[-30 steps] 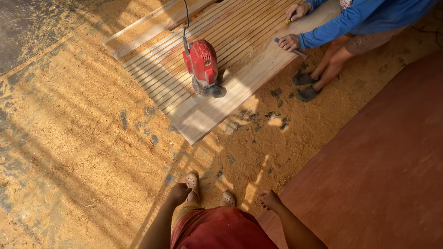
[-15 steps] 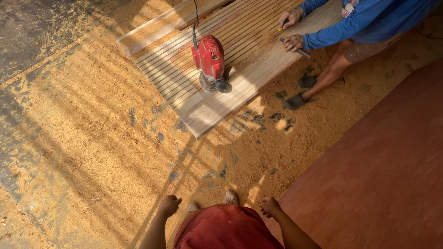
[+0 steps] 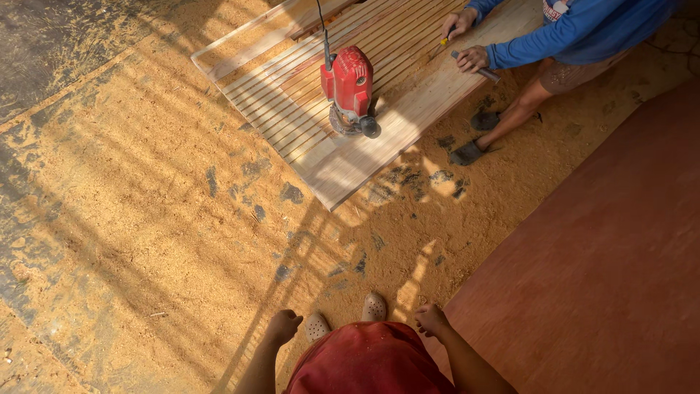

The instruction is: The person uses a handheld electric router to cut parallel grooves into a large wooden plank. They guide the tool along the wood surface, creating a series of evenly spaced channels while sawdust accumulates on the floor.

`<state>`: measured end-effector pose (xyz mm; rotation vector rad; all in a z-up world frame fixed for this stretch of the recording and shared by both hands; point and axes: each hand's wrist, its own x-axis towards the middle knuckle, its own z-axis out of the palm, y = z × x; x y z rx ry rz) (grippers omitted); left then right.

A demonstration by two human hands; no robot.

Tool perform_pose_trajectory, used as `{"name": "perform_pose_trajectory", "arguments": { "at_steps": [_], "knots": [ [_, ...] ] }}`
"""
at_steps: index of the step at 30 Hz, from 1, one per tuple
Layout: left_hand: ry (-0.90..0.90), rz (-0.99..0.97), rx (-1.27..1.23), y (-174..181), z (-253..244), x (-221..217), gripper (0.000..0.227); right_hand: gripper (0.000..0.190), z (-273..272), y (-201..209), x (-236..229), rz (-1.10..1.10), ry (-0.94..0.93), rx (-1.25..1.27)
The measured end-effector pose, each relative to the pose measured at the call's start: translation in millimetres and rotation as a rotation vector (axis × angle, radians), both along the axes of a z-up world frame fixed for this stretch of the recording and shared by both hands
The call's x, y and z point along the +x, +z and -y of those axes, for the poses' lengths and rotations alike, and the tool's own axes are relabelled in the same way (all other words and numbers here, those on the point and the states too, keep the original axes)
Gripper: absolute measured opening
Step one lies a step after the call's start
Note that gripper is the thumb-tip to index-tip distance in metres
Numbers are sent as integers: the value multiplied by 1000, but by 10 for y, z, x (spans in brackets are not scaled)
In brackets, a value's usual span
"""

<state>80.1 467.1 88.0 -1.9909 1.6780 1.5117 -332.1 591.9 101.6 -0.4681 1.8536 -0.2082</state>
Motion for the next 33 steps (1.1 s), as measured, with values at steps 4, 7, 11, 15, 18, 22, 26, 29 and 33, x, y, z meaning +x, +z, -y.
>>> {"name": "perform_pose_trajectory", "arguments": {
  "at_steps": [4, 7, 11, 15, 18, 22, 26, 29, 33],
  "knots": [
    [-19, 55, 46, -56, -45, 357, 39, 34, 16, 24, 214, -15, -37, -16],
    [6, 71, 108, -178, -38, 620, 38, 35, 41, 26, 355, -39, -23, -22],
    [54, -18, 119, -9, 146, 771, 34, 34, 106, 58, 550, -56, -32, -40],
    [49, -410, -58, 1226, 724, 514, 35, 33, 246, 70, 669, -113, -25, -75],
    [-101, -931, -395, 2789, 856, 370, 33, 33, 362, 42, 696, -164, 26, -101],
    [-532, -1655, -1095, 4559, 508, 512, 31, 36, 492, -3, 690, -186, 20, -198],
    [-526, -1811, -956, 4882, 455, 354, 33, 39, 721, -73, 701, -195, 17, -408],
    [-492, -1830, -886, 4761, 501, 303, 34, 42, 947, -54, 699, -209, -11, -582],
    [-468, -1835, -823, 4700, 785, 194, 37, 40, 1459, 89, 605, -205, -36, -734]
  ]
}}
